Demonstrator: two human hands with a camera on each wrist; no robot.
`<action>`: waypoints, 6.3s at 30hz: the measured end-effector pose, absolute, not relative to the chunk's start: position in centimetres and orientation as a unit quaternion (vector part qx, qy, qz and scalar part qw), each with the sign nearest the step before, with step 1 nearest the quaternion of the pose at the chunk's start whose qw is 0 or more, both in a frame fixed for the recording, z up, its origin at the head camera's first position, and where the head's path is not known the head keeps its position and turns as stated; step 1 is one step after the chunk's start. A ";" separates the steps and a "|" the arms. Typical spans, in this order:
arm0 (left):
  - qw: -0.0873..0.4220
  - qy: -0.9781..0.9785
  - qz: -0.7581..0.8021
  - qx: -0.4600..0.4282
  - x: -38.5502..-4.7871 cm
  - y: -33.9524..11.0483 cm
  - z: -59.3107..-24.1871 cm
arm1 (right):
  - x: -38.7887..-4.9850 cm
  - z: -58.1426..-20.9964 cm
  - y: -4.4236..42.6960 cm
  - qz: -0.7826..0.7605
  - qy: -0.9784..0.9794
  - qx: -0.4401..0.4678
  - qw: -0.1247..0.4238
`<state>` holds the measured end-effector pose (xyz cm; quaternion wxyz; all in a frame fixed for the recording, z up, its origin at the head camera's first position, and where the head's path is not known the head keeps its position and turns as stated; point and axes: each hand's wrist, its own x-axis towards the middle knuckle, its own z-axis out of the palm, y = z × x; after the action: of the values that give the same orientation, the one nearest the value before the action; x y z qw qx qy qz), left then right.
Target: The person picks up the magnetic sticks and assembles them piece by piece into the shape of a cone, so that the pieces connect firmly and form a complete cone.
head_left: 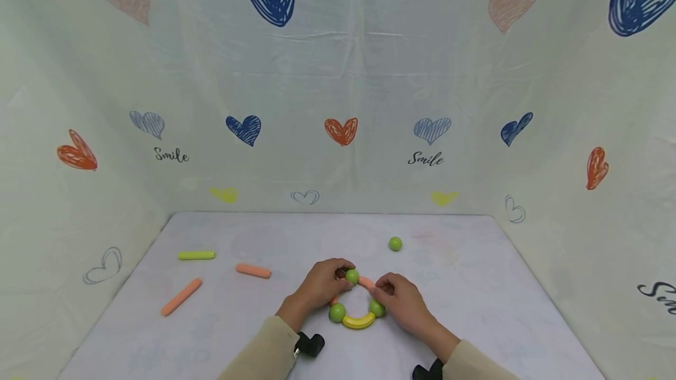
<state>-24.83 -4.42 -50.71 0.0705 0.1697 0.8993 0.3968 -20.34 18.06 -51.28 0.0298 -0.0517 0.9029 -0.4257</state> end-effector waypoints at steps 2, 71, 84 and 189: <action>0.072 0.896 0.400 0.177 -24.8 -4.5 -50.8 | -20.5 -51.1 17.5 -0.407 0.912 -0.037 0.023; 0.012 0.898 0.423 0.120 -21.8 -7.0 -50.7 | -19.1 -51.7 20.1 -0.436 0.893 -0.108 0.019; -0.081 0.897 0.432 0.047 -21.3 -11.1 -50.3 | -19.0 -51.6 20.0 -0.457 0.886 -0.072 0.019; -0.026 0.838 0.541 0.057 -24.2 -6.0 -48.2 | -19.4 -52.2 20.2 -0.469 0.878 -0.090 0.027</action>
<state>-24.19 -6.02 -48.19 -0.0260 0.0569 0.8385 0.5414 -19.41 20.21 -52.15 0.0268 -0.0897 0.8782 -0.4690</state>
